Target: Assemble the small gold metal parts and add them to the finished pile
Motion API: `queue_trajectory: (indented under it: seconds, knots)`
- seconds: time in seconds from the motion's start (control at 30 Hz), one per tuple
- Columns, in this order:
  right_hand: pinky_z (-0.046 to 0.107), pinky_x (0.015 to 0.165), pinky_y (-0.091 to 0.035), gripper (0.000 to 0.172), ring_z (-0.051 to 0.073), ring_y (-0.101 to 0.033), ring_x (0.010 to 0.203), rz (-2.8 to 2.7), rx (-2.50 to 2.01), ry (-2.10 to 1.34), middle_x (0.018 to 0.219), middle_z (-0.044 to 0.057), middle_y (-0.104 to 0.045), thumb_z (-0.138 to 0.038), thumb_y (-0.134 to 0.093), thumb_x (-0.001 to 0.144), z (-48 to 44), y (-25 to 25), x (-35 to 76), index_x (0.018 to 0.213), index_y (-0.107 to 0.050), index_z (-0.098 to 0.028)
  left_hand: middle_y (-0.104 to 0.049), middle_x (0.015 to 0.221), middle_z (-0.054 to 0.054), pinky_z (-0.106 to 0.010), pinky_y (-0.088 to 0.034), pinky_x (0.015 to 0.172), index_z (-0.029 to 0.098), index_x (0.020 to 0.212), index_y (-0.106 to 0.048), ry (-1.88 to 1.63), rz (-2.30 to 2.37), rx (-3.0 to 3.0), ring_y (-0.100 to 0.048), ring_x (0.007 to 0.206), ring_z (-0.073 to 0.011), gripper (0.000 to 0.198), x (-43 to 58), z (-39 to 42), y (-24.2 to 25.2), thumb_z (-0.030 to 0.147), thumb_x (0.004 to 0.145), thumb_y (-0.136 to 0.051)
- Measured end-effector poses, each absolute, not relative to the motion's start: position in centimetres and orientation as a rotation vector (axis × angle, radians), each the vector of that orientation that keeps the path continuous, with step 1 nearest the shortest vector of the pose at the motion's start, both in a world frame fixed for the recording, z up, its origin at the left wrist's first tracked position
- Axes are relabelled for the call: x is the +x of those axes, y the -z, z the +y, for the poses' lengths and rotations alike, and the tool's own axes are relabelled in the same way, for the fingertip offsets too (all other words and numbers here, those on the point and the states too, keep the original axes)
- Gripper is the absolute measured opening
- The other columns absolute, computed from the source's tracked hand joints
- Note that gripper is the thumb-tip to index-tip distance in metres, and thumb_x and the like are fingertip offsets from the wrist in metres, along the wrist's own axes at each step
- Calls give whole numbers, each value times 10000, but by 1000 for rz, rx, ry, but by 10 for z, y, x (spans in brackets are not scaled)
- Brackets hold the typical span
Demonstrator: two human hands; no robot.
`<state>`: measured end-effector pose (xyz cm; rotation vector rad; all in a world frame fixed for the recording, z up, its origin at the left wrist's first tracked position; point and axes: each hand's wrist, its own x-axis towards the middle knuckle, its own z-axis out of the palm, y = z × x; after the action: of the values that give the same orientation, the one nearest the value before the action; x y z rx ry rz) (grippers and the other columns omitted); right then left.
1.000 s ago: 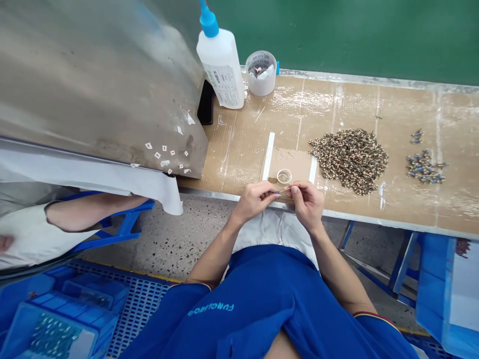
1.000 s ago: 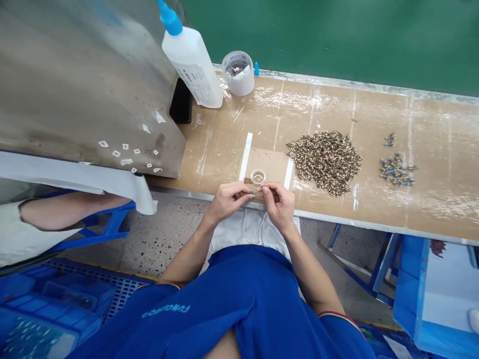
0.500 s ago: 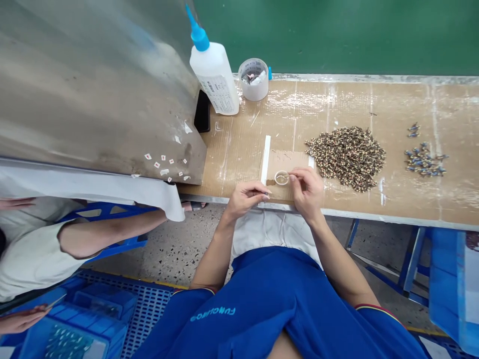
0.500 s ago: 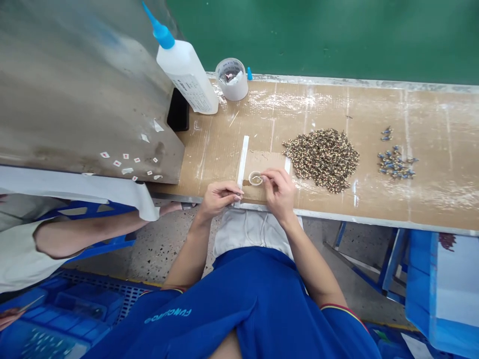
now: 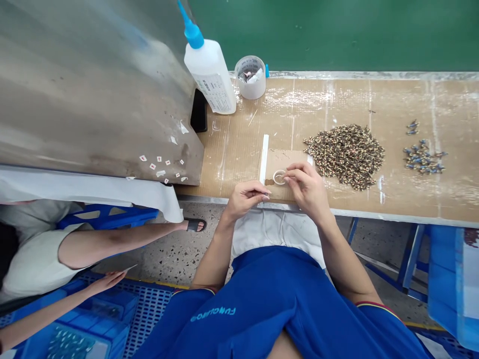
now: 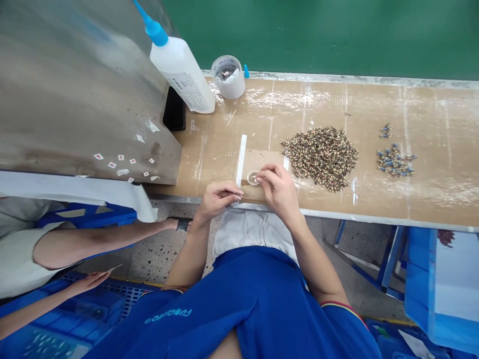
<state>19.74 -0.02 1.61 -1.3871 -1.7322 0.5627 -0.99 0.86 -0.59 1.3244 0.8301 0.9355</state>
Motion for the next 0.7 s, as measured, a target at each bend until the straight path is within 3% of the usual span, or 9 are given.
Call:
queue_trajectory:
  seconds: [0.13, 0.3, 0.43, 0.7]
  knots:
    - [345, 725, -543, 143, 210, -664, 926, -1490, -1321, -654, 953, 61, -684, -281, -586, 966, -3, -18, 194, 893, -698, -231, -719, 776, -72, -233, -505, 584, 143, 796, -745, -926, 893, 1461, -648, 676, -133, 362, -6, 7, 3, 503, 838, -756]
    - [289, 613, -531, 216, 152, -655, 687, -1130, -1292, -759, 814, 24, -693, -416, -584, 981, -18, -12, 186, 919, -654, -221, -679, 704, -40, -233, -423, 546, 151, 800, -741, -884, 953, 1739, -553, 584, -109, 299, 0, 4, -2, 428, 906, -698]
    - [272, 551, -514, 240, 148, -645, 632, -1050, -1277, -779, 772, 18, -703, -449, -604, 971, -30, -3, 180, 903, -644, -223, -663, 689, -34, -225, -405, 537, 148, 792, -727, -890, 981, 1812, -527, 565, -101, 301, 4, 2, -3, 408, 930, -670]
    - [297, 650, -585, 230, 168, -706, 720, -1175, -1236, -875, 825, 34, -747, -446, -596, 979, -33, 2, 181, 930, -664, -232, -657, 683, -22, -213, -390, 521, 145, 775, -706, -901, 1004, 1810, -527, 561, -96, 272, 6, 1, -3, 365, 931, -672]
